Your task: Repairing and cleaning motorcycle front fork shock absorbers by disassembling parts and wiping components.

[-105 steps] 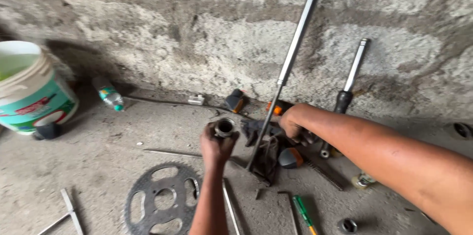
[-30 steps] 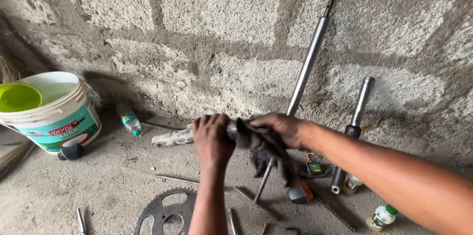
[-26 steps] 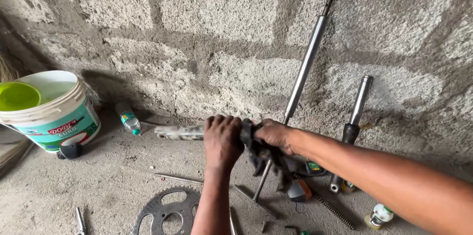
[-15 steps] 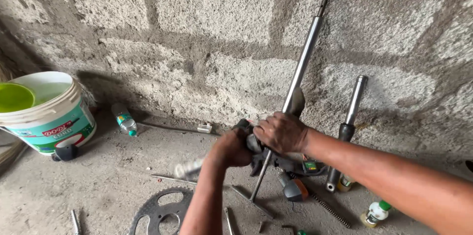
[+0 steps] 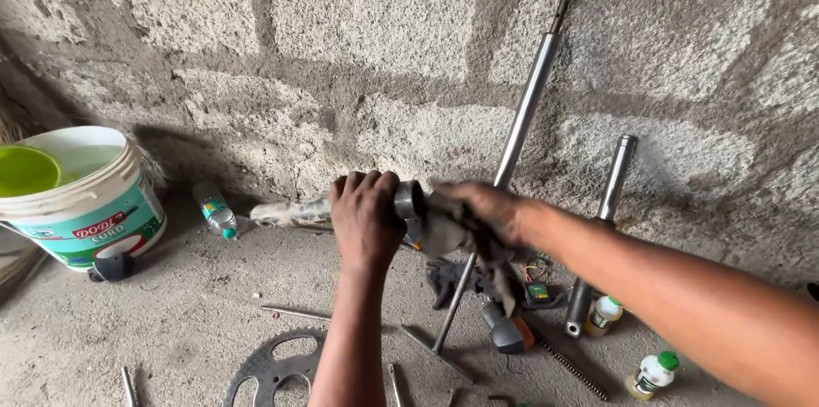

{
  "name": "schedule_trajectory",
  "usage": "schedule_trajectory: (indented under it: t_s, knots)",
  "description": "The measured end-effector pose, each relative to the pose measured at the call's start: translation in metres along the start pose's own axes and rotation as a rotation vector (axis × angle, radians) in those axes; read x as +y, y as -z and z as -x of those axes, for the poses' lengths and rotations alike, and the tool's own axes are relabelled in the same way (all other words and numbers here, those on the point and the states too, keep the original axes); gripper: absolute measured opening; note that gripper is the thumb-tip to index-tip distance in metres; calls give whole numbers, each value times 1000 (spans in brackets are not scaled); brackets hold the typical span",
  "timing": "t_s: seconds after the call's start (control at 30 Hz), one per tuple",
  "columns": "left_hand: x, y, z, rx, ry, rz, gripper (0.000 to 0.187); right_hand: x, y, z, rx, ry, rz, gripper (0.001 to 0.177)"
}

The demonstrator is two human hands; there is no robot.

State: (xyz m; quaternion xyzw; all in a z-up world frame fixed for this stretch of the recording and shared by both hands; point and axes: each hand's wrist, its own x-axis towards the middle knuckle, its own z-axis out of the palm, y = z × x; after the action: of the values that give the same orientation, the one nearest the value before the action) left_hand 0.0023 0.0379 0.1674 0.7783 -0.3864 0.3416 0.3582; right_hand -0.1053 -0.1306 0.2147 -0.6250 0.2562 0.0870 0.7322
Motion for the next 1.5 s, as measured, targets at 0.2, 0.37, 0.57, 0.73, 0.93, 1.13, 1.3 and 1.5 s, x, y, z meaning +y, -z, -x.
schedule_trajectory:
  t_s: [0.2,0.37,0.57,0.73,0.93,1.13,1.3,1.5]
  knots:
    - [3,-17,16,-161,-148,-78,12,66,56,-101,-393,186,240,23]
    - [21,-5,15,-443,-112,16,21,45,24,-49,197,453,1123,8]
    - [-12,-34,27,-1097,586,654,20,13,21,-25,312,1499,1824,23]
    - [-17,-31,25,-782,739,770,55,-22,32,-30,695,922,1026,31]
    - [8,-28,14,-814,556,142,42,7,-18,-23,198,738,994,59]
    - [-8,-51,29,-750,554,518,56,26,-7,-47,280,1031,1394,68]
    - [-4,-43,29,-689,644,633,49,32,-7,-44,148,791,1288,55]
    - [-12,-31,34,-710,680,773,42,20,-11,-14,-81,888,1237,58]
